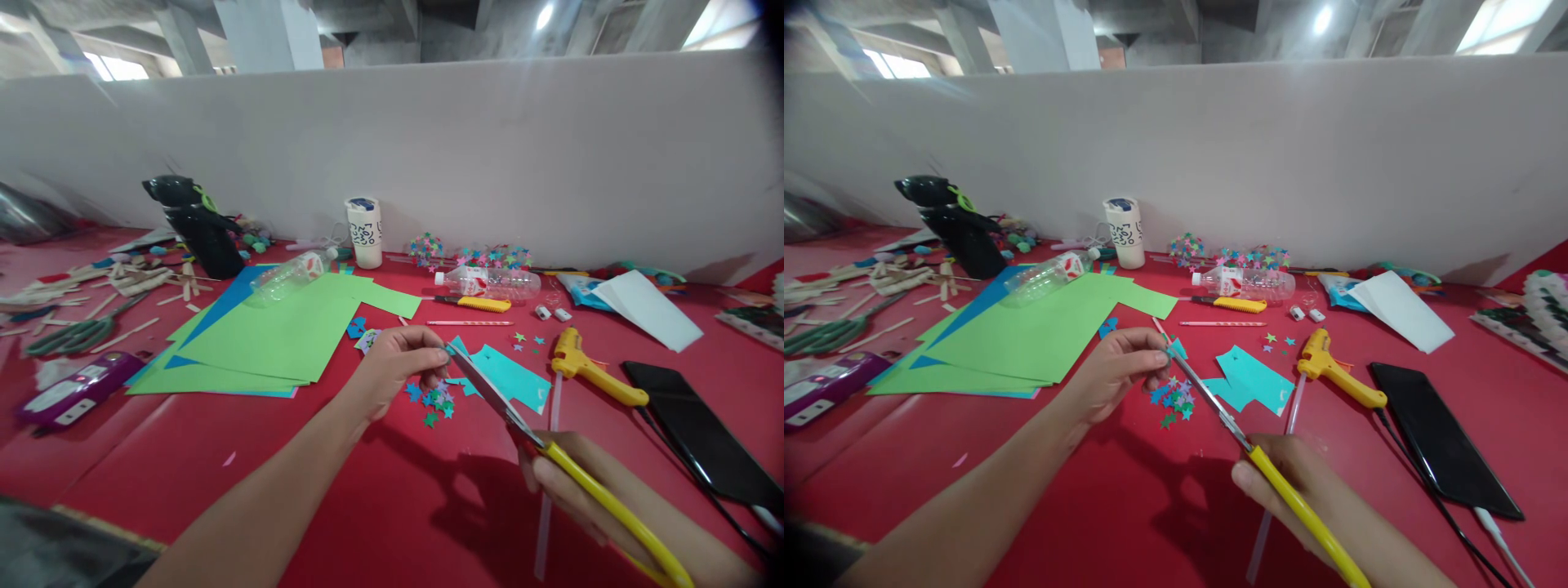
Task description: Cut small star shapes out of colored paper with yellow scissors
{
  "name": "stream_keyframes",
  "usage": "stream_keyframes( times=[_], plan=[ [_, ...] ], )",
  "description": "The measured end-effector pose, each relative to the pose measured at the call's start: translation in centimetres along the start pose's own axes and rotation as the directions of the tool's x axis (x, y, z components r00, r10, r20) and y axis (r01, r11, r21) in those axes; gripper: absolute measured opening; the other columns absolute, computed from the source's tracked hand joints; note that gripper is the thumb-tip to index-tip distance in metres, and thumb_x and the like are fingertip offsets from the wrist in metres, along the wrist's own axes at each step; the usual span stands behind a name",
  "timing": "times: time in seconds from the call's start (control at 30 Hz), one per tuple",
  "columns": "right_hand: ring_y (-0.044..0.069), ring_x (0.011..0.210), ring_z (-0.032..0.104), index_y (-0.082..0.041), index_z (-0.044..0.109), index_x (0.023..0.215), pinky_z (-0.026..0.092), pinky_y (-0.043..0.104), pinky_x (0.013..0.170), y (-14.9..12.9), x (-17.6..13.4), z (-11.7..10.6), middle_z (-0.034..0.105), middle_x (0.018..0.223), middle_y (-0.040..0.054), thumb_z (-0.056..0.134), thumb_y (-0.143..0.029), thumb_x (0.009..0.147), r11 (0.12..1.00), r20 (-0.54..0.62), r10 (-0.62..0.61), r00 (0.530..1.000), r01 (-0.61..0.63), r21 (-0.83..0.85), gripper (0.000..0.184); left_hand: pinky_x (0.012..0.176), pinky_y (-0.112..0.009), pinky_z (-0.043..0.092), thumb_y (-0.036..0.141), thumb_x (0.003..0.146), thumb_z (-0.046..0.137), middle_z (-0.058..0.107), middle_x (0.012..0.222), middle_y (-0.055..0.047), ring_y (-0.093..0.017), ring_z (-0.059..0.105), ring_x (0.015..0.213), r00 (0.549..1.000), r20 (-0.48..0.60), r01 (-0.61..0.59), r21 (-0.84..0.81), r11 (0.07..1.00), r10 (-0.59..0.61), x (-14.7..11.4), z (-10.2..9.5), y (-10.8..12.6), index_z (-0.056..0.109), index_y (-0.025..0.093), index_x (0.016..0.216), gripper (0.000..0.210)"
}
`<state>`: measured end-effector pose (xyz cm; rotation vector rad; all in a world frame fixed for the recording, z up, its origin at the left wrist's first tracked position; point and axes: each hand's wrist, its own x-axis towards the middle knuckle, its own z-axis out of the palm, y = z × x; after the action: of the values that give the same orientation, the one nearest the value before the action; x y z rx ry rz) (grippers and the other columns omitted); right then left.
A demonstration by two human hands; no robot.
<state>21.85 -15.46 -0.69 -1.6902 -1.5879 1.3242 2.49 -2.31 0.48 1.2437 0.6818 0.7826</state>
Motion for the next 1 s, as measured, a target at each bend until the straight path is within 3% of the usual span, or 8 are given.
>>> stream_keyframes(
  times=[0.2,0.53,0.8,1.0],
  plan=[
    [0.005,0.038,0.027,-0.020,0.035,0.057,0.018,0.020,0.034,0.4,0.3,0.2,0.029,0.049,-0.0067,0.031,-0.079,0.066,0.995,-0.081,0.026,0.996,-0.033,-0.092,0.060,0.044,-0.018,0.038,0.021,0.068,0.062,0.058,0.055,0.002,-0.006,0.049,0.043,1.000,0.006,0.006,-0.005,1.000,-0.006,0.0,0.0,0.1,0.058,0.014,0.066,0.009],
    [0.006,0.032,0.027,-0.020,0.043,0.061,0.021,0.019,0.032,0.3,0.2,0.8,0.029,0.039,-0.0090,0.035,-0.076,0.068,0.996,-0.091,0.077,0.993,-0.072,0.055,0.058,0.051,-0.020,0.041,0.024,0.072,0.060,0.058,0.060,0.000,-0.006,0.050,0.049,0.998,-0.050,-0.051,-0.103,0.993,0.046,-0.2,1.0,-0.4,0.058,0.013,0.072,0.010],
    [0.010,0.045,0.038,-0.019,0.043,0.058,0.030,0.021,0.040,-0.3,-0.1,0.4,0.039,0.053,-0.0034,0.033,-0.076,0.069,0.990,-0.198,-0.018,0.980,-0.010,-0.142,0.059,0.048,-0.020,0.040,0.024,0.069,0.061,0.057,0.056,0.002,-0.006,0.049,0.046,0.997,-0.080,-0.019,0.047,0.999,0.023,-0.3,0.6,0.3,0.058,0.014,0.068,0.011],
    [0.011,0.046,0.035,-0.019,0.045,0.056,0.028,0.023,0.045,1.4,0.6,0.3,0.037,0.051,-0.0031,0.035,-0.071,0.073,0.978,-0.207,-0.106,0.973,0.065,-0.197,0.056,0.045,-0.018,0.038,0.021,0.067,0.061,0.057,0.054,0.002,-0.005,0.048,0.044,0.997,-0.078,0.007,0.097,0.995,0.001,-0.3,0.5,0.8,0.057,0.014,0.064,0.009]
  ],
)
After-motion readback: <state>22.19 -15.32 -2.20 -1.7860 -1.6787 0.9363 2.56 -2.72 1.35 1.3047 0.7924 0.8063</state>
